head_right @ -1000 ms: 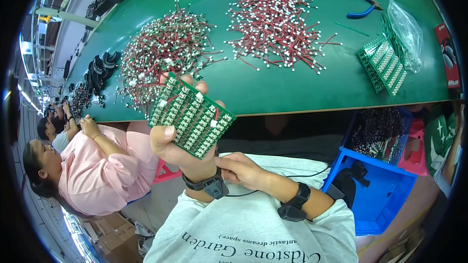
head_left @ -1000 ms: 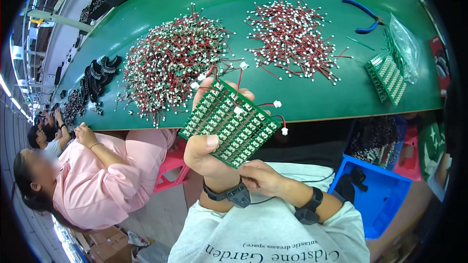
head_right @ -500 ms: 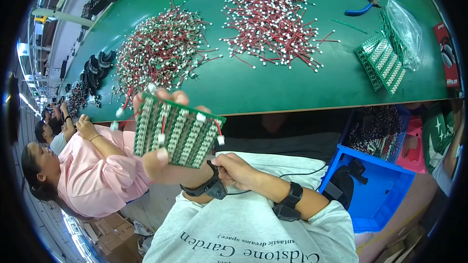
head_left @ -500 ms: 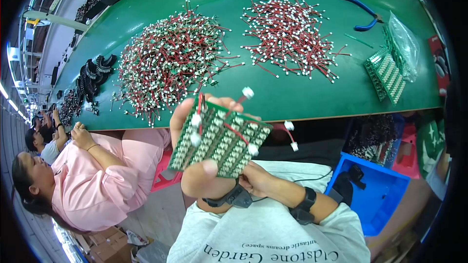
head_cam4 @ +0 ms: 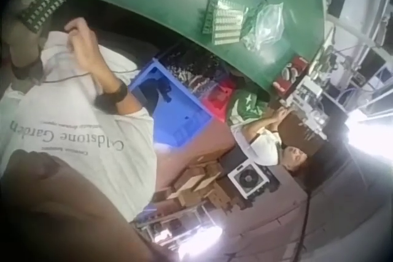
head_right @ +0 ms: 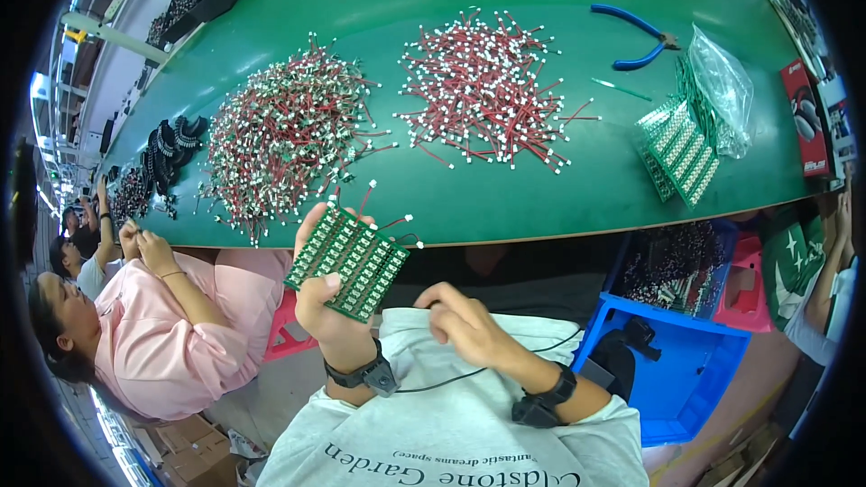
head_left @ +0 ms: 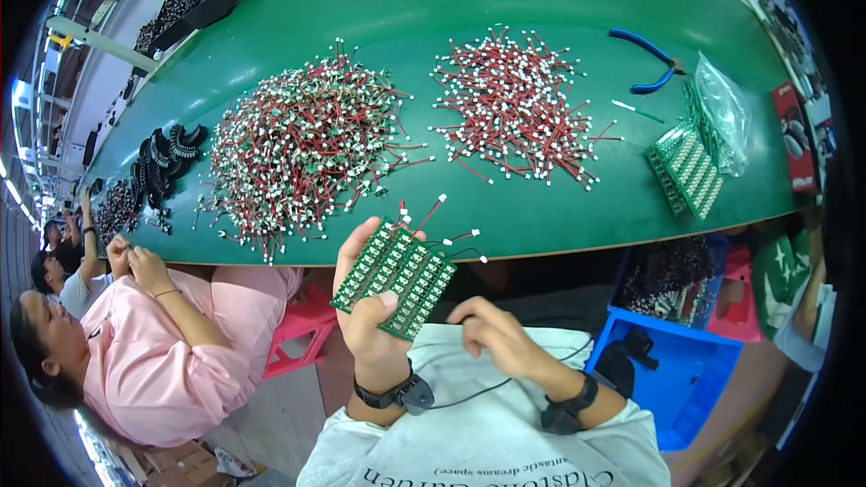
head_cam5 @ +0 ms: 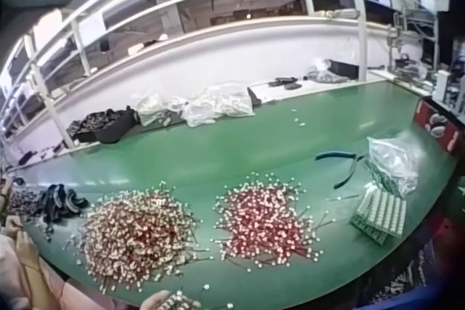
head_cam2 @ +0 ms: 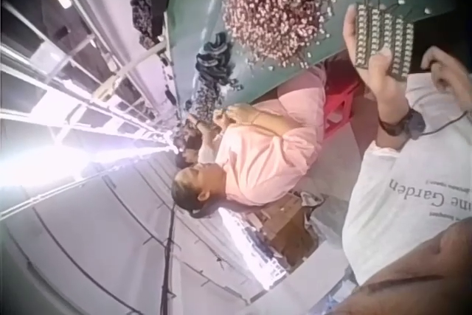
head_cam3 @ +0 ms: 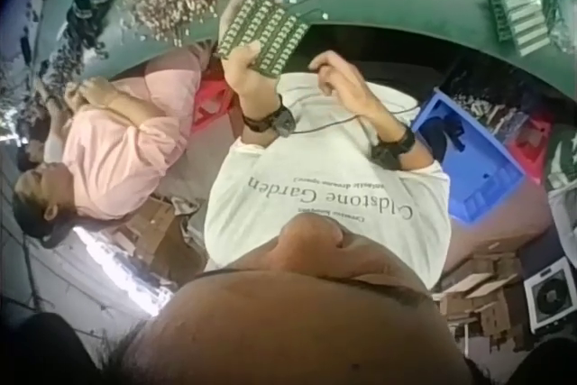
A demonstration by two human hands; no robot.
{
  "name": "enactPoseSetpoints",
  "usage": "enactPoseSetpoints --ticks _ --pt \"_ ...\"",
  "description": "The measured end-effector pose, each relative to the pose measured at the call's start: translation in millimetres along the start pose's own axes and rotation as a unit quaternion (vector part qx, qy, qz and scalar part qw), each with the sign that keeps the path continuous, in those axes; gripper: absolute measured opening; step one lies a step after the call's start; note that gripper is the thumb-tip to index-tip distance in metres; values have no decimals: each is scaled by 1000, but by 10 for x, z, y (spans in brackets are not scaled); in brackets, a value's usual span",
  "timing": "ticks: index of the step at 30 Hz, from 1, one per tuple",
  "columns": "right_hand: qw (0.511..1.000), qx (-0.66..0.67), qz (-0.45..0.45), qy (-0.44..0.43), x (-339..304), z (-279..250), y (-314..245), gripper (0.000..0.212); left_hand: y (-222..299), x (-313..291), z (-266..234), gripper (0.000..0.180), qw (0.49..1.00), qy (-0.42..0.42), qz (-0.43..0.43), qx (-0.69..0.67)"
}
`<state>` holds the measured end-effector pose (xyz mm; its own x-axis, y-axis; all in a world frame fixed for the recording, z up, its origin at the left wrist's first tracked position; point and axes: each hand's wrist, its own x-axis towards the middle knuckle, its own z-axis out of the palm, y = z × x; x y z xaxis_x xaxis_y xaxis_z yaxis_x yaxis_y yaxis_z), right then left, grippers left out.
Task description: The person picks up small white connectors with red wires from a pile and inserts them one by one into the sockets of a green circuit board by hand.
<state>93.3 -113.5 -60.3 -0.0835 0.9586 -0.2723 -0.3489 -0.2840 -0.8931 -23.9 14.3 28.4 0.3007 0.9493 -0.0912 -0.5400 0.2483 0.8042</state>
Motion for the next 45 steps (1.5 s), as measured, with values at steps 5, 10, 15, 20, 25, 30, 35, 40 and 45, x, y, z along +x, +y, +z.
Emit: enactPoseSetpoints --ticks 5,10,15,20,25,30,35,40,45 --pt "977 -115 -133 118 -149 -12 -565 18 -125 32 -22 81 1000 14 -5 -2" --pt "947 -174 -240 127 -17 56 -765 11 -173 7 7 79 999 4 -3 32" --pt "896 -248 -311 199 226 128 -923 9 -270 -73 -4 73 998 -57 31 1" --pt "838 -307 -368 262 441 50 -740 12 -324 -124 -24 74 995 -49 55 67" --pt "825 -345 -373 247 421 12 -750 11 -358 -138 -69 73 992 -60 68 88" --pt "812 -370 -368 260 372 39 -765 10 -366 -146 -58 73 990 -54 85 100" --pt "816 -344 -385 259 414 65 -713 10 -419 -157 -106 67 972 -86 161 150" --pt "819 -340 -380 264 394 62 -739 9 -429 -147 -100 67 961 -90 178 189" --pt "816 -355 -369 267 370 48 -761 9 -401 -115 -58 65 938 -123 224 234"
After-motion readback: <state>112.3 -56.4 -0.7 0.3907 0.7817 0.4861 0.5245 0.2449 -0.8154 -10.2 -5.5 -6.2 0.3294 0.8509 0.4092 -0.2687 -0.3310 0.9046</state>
